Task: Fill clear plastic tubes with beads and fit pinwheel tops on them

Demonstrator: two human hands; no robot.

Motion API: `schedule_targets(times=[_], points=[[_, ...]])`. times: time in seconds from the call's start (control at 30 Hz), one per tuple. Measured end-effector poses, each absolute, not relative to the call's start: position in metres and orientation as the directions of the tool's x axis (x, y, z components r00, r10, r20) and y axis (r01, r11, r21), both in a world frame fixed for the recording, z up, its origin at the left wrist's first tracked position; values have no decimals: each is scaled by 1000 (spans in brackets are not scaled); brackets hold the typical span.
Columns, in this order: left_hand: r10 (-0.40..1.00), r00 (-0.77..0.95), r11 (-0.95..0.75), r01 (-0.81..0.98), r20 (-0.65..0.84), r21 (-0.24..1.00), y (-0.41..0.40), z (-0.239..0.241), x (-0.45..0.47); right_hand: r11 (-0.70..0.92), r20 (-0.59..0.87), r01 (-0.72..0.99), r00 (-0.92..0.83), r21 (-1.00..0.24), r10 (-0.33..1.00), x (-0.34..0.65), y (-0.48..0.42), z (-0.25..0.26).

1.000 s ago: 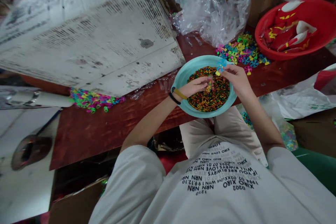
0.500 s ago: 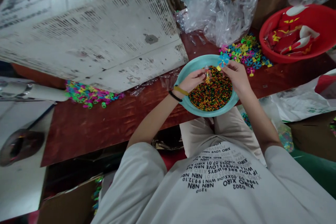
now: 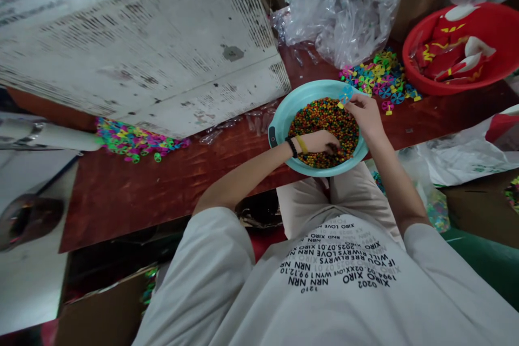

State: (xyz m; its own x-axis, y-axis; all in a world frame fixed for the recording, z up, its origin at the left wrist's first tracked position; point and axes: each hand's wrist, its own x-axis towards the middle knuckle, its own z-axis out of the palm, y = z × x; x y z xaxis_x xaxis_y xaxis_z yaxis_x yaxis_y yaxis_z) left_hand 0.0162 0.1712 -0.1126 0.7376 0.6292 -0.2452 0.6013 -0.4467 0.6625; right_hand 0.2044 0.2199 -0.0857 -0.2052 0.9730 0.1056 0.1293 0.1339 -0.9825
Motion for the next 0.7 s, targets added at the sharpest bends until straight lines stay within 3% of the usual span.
schedule_targets(times=[0.13, 0.23, 0.37, 0.53, 0.7], points=[[742, 649, -194, 451, -171, 871, 177, -98, 0, 164, 126, 124, -268, -979, 955, 211, 215, -73], [822, 553, -58, 317, -135, 947, 177, -90, -14, 222, 160, 157, -332, -962, 930, 213, 213, -64], [869, 485, 5, 191, -99, 982, 170, -84, -18, 291, 202, 210, -363, -933, 910, 209, 212, -55], [923, 346, 191, -33, -168, 981, 160, -78, -11, 309, 249, 156, -315, -938, 916, 205, 210, -51], [951, 266, 224, -232, -160, 946, 153, -81, 4, 357, 321, 99, -268, -929, 909, 201, 211, -50]])
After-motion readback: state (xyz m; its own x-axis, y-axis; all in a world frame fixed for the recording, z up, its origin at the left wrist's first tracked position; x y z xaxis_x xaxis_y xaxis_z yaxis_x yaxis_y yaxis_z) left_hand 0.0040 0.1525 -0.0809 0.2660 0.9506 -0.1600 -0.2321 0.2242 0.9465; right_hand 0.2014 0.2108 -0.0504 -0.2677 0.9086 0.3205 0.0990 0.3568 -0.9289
